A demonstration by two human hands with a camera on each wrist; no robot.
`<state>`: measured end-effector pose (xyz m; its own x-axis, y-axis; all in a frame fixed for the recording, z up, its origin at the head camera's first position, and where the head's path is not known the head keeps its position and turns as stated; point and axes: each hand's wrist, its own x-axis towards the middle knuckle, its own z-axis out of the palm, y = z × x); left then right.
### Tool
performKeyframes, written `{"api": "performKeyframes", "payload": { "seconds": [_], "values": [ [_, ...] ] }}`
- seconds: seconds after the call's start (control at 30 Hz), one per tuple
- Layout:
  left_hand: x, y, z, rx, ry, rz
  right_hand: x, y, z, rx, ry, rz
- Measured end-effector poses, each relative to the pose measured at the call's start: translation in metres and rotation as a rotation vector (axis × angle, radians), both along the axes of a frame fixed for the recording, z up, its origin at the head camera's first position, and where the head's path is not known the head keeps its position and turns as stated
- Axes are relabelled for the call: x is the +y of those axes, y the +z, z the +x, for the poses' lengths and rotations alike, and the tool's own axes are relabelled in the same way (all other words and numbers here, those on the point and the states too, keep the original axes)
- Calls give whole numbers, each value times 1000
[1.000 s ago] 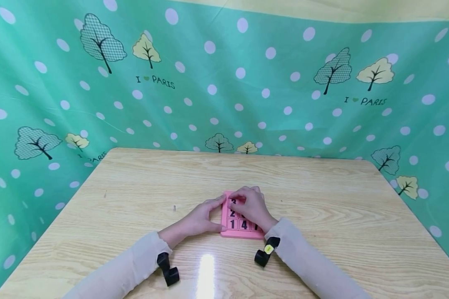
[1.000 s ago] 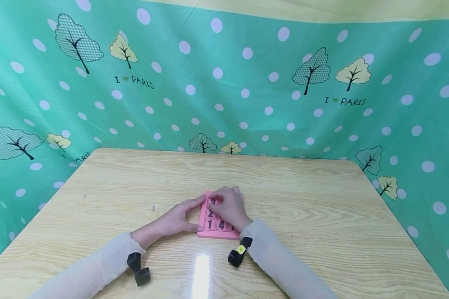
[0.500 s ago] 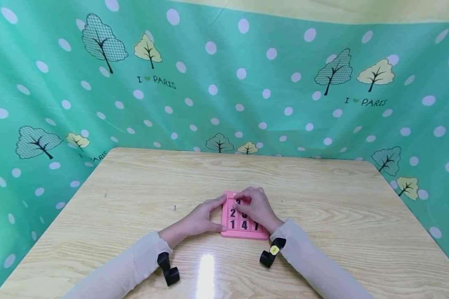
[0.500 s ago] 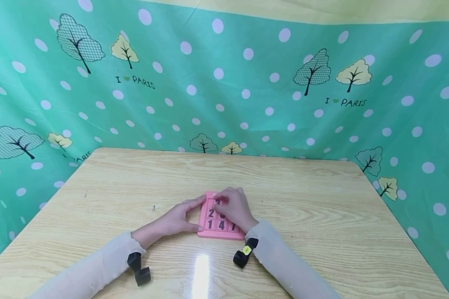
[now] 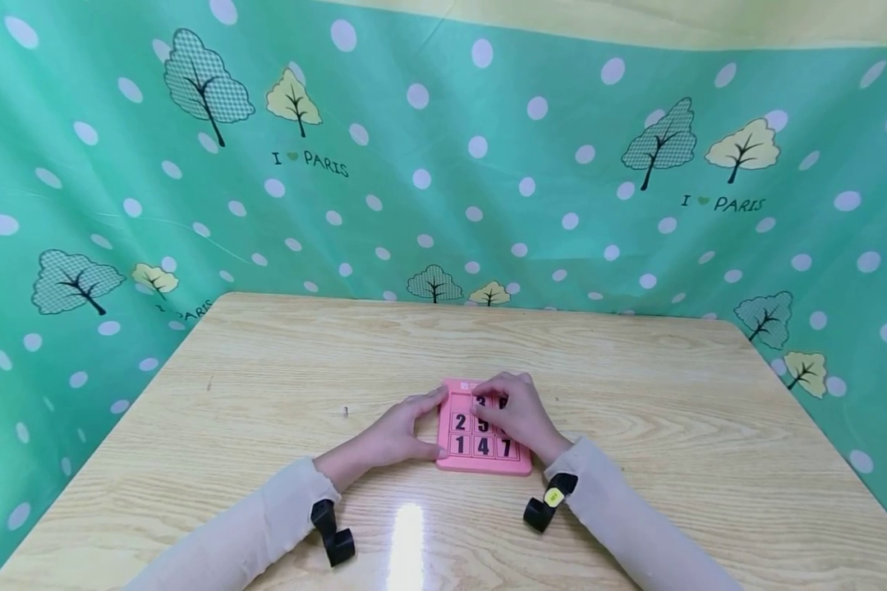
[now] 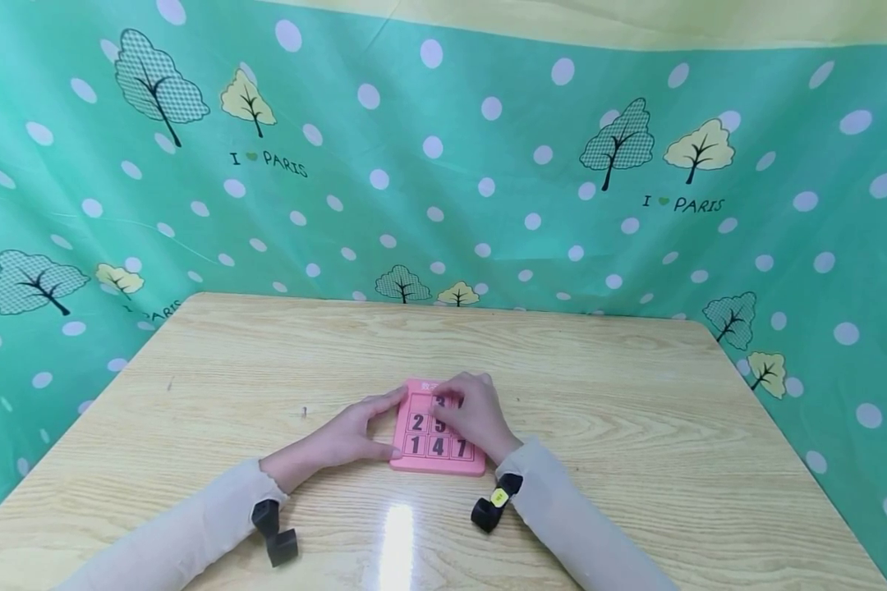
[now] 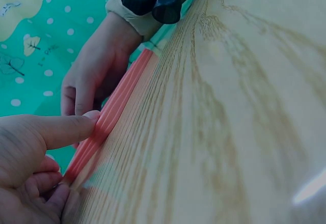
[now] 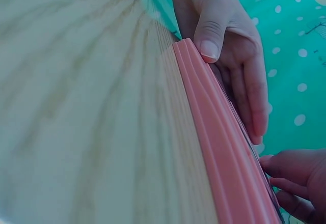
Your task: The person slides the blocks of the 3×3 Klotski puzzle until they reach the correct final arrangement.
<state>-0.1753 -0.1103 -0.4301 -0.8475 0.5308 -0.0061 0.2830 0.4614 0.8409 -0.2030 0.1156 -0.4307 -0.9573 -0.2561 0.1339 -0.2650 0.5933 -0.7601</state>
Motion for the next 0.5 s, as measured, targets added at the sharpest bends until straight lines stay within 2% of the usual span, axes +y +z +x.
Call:
{"api": "performKeyframes", "payload": {
  "seconds": [0.3,0.5],
  "values": [
    [1,0,1,1,3,-8,5,-2,2,-28,-12,5],
    [0,-2,-1,2,1,2,10,-3,5,-60,-10,-115]
  ]
}}
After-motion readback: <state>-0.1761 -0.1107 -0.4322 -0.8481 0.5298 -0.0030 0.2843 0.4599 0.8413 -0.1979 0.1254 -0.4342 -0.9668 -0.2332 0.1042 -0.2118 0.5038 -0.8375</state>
